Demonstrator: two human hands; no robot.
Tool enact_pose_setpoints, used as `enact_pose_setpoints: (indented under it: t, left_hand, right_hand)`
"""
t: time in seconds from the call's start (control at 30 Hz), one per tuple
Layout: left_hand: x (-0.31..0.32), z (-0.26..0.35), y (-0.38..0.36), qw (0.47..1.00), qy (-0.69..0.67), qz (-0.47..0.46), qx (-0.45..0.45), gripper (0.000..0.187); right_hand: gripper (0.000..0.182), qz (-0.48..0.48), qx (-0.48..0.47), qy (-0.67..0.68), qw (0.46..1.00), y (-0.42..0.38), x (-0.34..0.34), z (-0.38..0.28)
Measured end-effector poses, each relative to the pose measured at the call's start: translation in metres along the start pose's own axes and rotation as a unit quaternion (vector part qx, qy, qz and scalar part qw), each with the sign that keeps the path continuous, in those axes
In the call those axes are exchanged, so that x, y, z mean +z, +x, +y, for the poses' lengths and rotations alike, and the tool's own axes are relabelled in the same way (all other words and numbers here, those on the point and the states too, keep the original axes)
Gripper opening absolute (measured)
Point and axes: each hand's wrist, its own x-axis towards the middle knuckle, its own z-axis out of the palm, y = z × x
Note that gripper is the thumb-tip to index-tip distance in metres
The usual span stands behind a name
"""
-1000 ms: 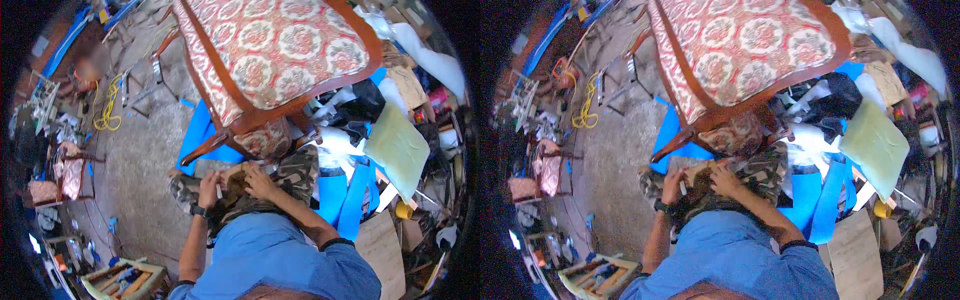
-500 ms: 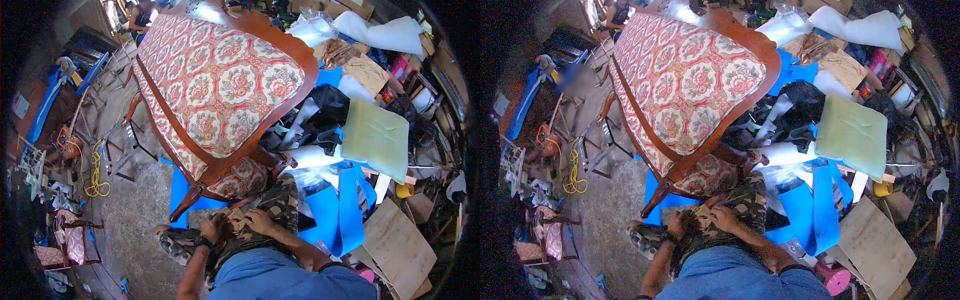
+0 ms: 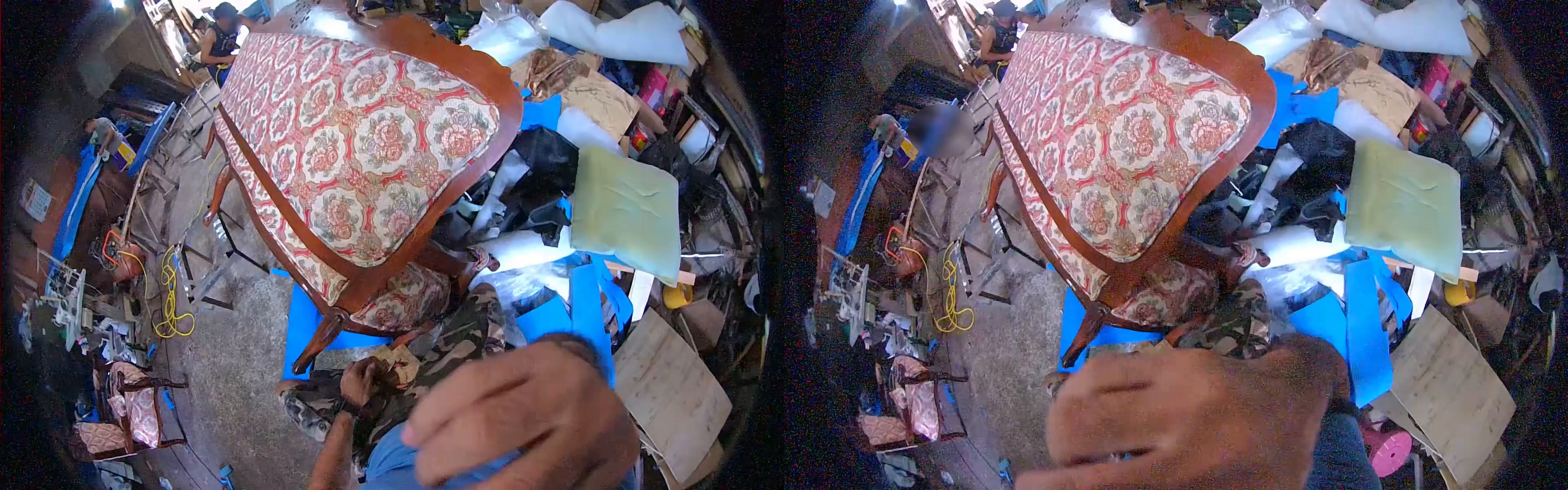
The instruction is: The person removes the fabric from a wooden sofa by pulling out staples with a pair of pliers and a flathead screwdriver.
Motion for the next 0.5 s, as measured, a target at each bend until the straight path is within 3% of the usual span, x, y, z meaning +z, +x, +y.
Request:
enact_pose_setpoints:
  t: [0.07, 0.1, 0.17, 0.23, 0.27, 0.33, 0.4, 0.47, 0.5]
  left_hand:
    - [0.018, -0.037, 0.006, 0.999, -0.037, -0.027, -0.025, 0.034]
    - [0.002, -0.009, 0.01, 0.996, 0.06, -0.047, -0.053, 0.037]
    - [0.005, -0.022, 0.018, 0.998, 0.014, -0.055, -0.029, 0.039]
    - [0.003, -0.03, 0.016, 0.999, 0.023, -0.046, -0.004, 0.041]
    - [0.001, -0.031, 0.014, 0.997, 0.059, -0.039, 0.013, 0.041]
    - [-0.006, -0.02, 0.01, 0.999, -0.006, 0.008, 0.041, 0.044]
    - [0.009, -0.047, 0.008, 0.998, -0.05, 0.022, -0.01, 0.044]
    - [0.014, -0.053, 0.01, 0.992, -0.11, 0.045, -0.044, 0.043]
    - [0.01, -0.048, -0.001, 0.986, -0.147, 0.064, -0.054, 0.042]
  right_hand:
    - [0.029, 0.02, 0.039, 0.08, 0.996, -0.001, -0.01, 0.001]
    - [0.021, 0.055, 0.07, 0.131, 0.987, -0.002, -0.015, 0.002]
    - [0.018, 0.118, 0.194, 0.024, 0.974, -0.005, -0.016, 0.009]
    - [0.02, 0.151, 0.353, -0.291, 0.876, -0.027, -0.006, 0.036]
    - [0.019, 0.203, 0.377, -0.322, 0.844, -0.047, -0.007, 0.081]
    - [0.02, 0.162, 0.434, -0.4, 0.791, -0.093, -0.019, 0.161]
    - [0.014, 0.064, 0.413, -0.528, 0.739, -0.136, -0.026, 0.228]
    - [0.013, -0.081, 0.505, -0.532, 0.675, -0.123, -0.03, 0.243]
    - [0.012, -0.079, 0.498, -0.538, 0.676, -0.124, -0.028, 0.249]
